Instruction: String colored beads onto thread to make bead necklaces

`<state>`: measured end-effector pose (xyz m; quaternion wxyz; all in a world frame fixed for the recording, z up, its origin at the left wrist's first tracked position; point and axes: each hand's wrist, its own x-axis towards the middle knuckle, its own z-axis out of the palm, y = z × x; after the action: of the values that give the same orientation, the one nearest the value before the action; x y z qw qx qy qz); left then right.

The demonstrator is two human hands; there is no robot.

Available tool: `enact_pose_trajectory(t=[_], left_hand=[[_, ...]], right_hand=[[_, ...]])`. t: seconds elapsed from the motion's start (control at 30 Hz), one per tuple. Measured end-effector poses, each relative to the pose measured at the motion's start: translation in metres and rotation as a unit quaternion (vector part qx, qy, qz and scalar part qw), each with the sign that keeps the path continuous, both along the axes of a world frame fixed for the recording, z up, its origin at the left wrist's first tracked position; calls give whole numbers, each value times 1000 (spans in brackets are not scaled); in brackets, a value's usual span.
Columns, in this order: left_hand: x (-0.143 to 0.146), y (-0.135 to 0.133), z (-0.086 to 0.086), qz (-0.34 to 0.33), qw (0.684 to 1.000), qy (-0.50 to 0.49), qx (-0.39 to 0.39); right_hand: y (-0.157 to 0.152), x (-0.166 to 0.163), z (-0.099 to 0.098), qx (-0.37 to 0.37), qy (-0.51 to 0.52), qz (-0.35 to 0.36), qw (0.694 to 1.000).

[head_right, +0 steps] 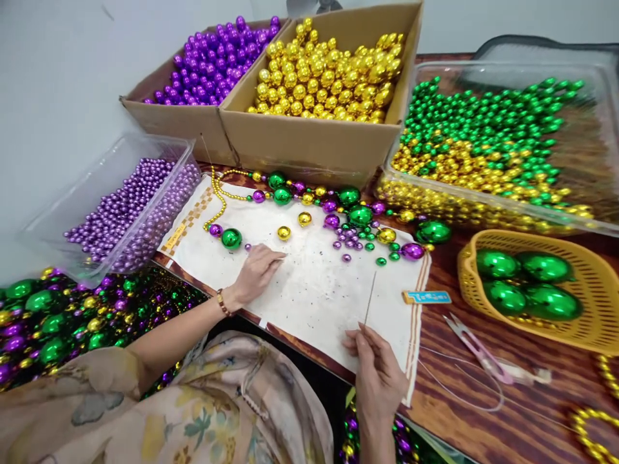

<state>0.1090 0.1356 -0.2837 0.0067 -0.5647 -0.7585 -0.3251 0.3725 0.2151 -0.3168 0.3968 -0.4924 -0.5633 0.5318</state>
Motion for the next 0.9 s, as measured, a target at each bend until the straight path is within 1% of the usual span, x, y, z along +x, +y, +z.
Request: enact_pose_trajectory(t=[0.07,0.13,0.2,0.3,0.4,0.5,0.57,0.67,0.73,0.8,0.9], left_hand=[[-10,-28,2,85,994,-12,61],[-23,-53,3,165,981,-16,96],[-37,-76,1,228,968,-17,103],[-64,-103,-7,284,957,-10,66],[-92,-117,-15,310,951,6,-3],[-114,-118,-21,318,946,16,-65],[-122,-115,-23,318,943,18,-95],[-124,-113,-26,313,941,28,-129],[-121,-113,-27,309,940,37,-139],[-119,-114,-28,312,939,39,-136],[-119,-116,-27,321,940,35,-113]], right_hand=[[0,-1,0,-2,-13,8,1000],[0,-2,2,3,-30,15,999],[0,-3,6,16,-41,21,999],[-6,-8,14,39,-38,33,998],[-18,-18,18,45,-32,55,997],[-34,-30,17,34,-45,92,994],[-45,-38,14,23,-55,121,991],[-56,-44,7,8,-60,145,988],[-60,-47,4,-3,-54,145,988],[-61,-48,1,-14,-41,137,990],[-61,-49,0,-25,-23,115,993]])
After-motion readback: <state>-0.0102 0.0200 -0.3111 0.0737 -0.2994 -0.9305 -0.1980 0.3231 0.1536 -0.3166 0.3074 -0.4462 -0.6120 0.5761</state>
